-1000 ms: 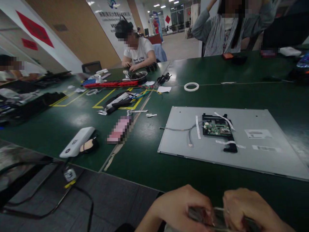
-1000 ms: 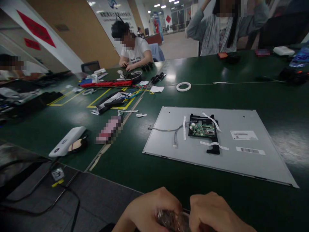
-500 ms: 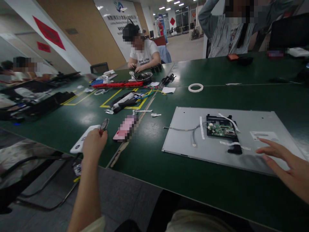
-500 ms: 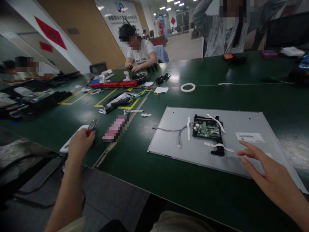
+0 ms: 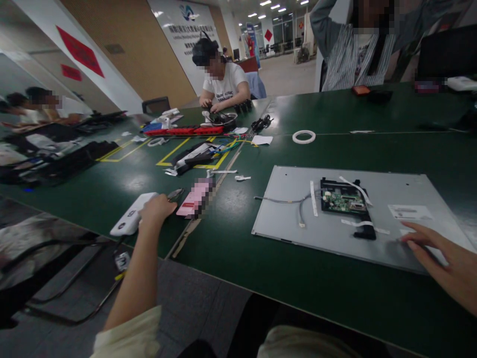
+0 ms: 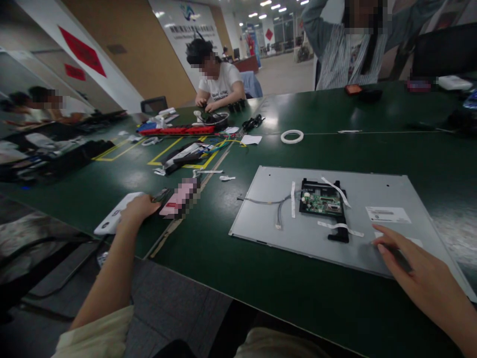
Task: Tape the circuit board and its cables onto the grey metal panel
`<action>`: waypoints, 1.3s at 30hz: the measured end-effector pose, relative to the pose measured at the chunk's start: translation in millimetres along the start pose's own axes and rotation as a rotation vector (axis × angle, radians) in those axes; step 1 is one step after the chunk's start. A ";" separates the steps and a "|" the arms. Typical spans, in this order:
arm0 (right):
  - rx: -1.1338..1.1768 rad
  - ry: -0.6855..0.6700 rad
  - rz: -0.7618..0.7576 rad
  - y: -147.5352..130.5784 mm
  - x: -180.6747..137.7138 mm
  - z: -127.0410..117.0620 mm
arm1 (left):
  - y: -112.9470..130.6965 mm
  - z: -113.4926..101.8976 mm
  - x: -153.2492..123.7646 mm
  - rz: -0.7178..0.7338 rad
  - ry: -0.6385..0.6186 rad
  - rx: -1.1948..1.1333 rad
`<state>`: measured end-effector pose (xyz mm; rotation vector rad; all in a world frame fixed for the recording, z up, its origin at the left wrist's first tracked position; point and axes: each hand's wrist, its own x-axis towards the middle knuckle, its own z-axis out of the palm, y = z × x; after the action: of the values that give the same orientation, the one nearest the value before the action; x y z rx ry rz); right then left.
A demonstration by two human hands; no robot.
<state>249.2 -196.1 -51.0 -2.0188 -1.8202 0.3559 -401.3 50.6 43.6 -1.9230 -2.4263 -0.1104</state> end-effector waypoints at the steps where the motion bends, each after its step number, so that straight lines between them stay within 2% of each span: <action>1: -0.005 0.005 -0.002 0.9 -0.3 0.6 | 3.0 0.0 -1.6 -0.026 0.022 0.027; 3: -0.006 0.012 -0.008 2.0 -0.8 1.6 | 12.2 0.5 -5.9 -0.023 0.100 0.094; 5: -0.009 0.017 -0.015 2.2 -1.1 2.3 | 23.5 1.3 -9.3 0.066 0.170 0.145; 6: -0.016 0.015 -0.016 2.1 -1.3 2.3 | 29.0 1.9 -9.8 0.108 0.158 0.150; 8: -0.036 0.011 -0.019 1.4 -1.7 1.8 | 38.5 3.9 -7.9 0.142 0.049 0.130; 11: -0.079 0.056 -0.025 1.6 -0.8 1.1 | 46.7 9.9 0.9 0.089 -0.091 0.120; 15: -0.167 0.124 -0.055 13.5 4.8 7.1 | 49.4 20.1 12.7 0.015 -0.157 0.122; 20: -0.279 0.089 -0.105 43.4 9.4 23.7 | 51.6 23.8 15.0 0.008 -0.117 0.024; 23: -0.293 0.058 -0.104 51.9 9.2 28.5 | 56.2 23.2 10.8 -0.022 -0.086 -0.035; 26: -0.299 0.067 -0.102 50.8 8.7 28.6 | 63.0 24.6 4.1 -0.053 -0.059 -0.079; 31: -0.311 0.098 -0.139 44.6 6.3 28.4 | 76.0 28.9 -9.9 -0.018 -0.021 -0.099; 39: -0.474 0.047 -0.218 49.3 -6.8 34.7 | 83.4 27.1 -16.1 -0.005 -0.062 -0.093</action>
<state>276.8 -202.3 -104.7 -2.0588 -2.2252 -0.2064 -316.1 56.2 17.8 -1.9876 -2.5080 -0.1692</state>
